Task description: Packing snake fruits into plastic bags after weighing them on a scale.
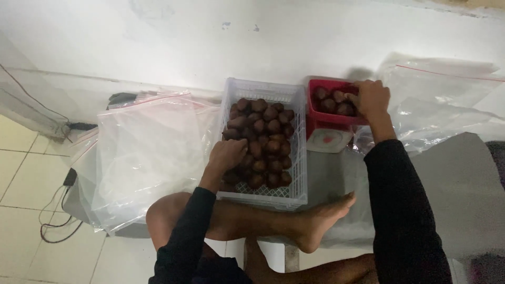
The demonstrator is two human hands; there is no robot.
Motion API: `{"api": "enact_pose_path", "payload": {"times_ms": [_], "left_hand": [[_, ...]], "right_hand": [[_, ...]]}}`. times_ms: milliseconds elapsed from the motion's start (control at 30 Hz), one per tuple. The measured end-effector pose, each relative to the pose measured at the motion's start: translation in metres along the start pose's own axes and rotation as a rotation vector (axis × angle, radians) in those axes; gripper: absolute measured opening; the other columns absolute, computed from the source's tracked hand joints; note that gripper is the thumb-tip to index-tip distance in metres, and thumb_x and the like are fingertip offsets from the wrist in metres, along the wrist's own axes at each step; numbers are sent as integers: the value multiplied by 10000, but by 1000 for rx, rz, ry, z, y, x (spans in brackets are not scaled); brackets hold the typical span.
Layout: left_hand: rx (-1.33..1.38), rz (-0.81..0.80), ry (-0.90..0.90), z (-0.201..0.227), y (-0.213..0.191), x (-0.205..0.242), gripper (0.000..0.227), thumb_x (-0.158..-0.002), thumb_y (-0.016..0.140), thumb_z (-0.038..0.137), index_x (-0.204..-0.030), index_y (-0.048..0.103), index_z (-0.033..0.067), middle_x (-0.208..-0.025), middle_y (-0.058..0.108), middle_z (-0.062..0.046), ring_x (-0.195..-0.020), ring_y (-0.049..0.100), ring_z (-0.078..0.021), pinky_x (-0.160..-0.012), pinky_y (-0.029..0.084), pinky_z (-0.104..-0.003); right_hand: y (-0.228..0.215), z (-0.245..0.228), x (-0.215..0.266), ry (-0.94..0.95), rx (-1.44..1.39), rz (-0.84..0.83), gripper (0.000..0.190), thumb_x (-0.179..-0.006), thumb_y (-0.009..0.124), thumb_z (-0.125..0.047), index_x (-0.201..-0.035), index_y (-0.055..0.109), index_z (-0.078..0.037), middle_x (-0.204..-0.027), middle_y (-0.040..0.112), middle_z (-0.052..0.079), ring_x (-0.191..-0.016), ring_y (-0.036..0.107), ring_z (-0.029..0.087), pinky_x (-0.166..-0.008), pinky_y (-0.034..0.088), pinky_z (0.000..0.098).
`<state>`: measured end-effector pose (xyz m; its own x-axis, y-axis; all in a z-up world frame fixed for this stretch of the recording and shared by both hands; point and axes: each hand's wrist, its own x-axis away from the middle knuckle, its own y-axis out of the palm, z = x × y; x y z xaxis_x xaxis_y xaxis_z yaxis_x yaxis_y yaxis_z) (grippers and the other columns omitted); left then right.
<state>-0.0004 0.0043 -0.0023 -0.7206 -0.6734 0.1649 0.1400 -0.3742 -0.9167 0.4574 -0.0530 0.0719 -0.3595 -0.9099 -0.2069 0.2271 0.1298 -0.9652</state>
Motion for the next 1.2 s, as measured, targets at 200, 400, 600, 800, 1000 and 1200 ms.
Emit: {"api": "enact_pose_path", "payload": {"times_ms": [200, 400, 600, 800, 1000, 1200], "left_hand": [[-43, -32, 11, -6, 5, -6, 298, -1006, 493, 278, -1231, 649, 163, -1044, 772, -138, -963, 746, -388, -863, 570, -541], [4, 10, 3, -5, 6, -5, 316, -1022, 461, 273, -1246, 650, 156, -1041, 774, -138, -954, 751, -385, -861, 571, -540], [-40, 16, 31, -4, 7, -4, 299, -1011, 473, 288, -1198, 652, 138, -972, 770, -156, -906, 750, -402, -820, 579, -551], [-34, 63, 37, -4, 6, -2, 288, -1005, 498, 297, -1149, 665, 111, -943, 766, -175, -885, 745, -425, -791, 577, -569], [-47, 2, 18, 0, 3, -1, 316, -1022, 468, 284, -1219, 658, 127, -985, 771, -170, -898, 749, -406, -816, 578, -548], [-16, -11, 17, 1, -2, 2, 305, -1037, 455, 264, -1232, 652, 138, -1029, 770, -144, -939, 754, -372, -829, 580, -518]], "right_hand": [[27, 25, -3, 104, 52, -124, 315, -1002, 664, -499, -1189, 790, -279, -1126, 781, 126, -1057, 698, 417, -896, 531, 566], [41, 33, -10, 156, -165, -85, 245, -993, 729, -383, -1183, 792, -241, -1097, 769, 168, -1033, 706, 454, -859, 563, 584], [34, 29, -7, 154, -223, -142, 290, -964, 756, -368, -1225, 778, -242, -1145, 761, 196, -1079, 690, 498, -884, 562, 634], [36, 28, -9, 167, -159, -173, 325, -975, 732, -378, -1279, 756, -267, -1177, 750, 165, -1116, 685, 452, -912, 555, 636], [-28, -14, 24, 33, -153, -68, 374, -1040, 651, -417, -1363, 709, -238, -1214, 719, 177, -1161, 642, 450, -924, 547, 619], [-22, -18, 26, -54, -162, -126, 437, -1050, 571, -488, -1413, 668, -265, -1364, 680, 102, -1310, 565, 416, -1097, 412, 624]]}}
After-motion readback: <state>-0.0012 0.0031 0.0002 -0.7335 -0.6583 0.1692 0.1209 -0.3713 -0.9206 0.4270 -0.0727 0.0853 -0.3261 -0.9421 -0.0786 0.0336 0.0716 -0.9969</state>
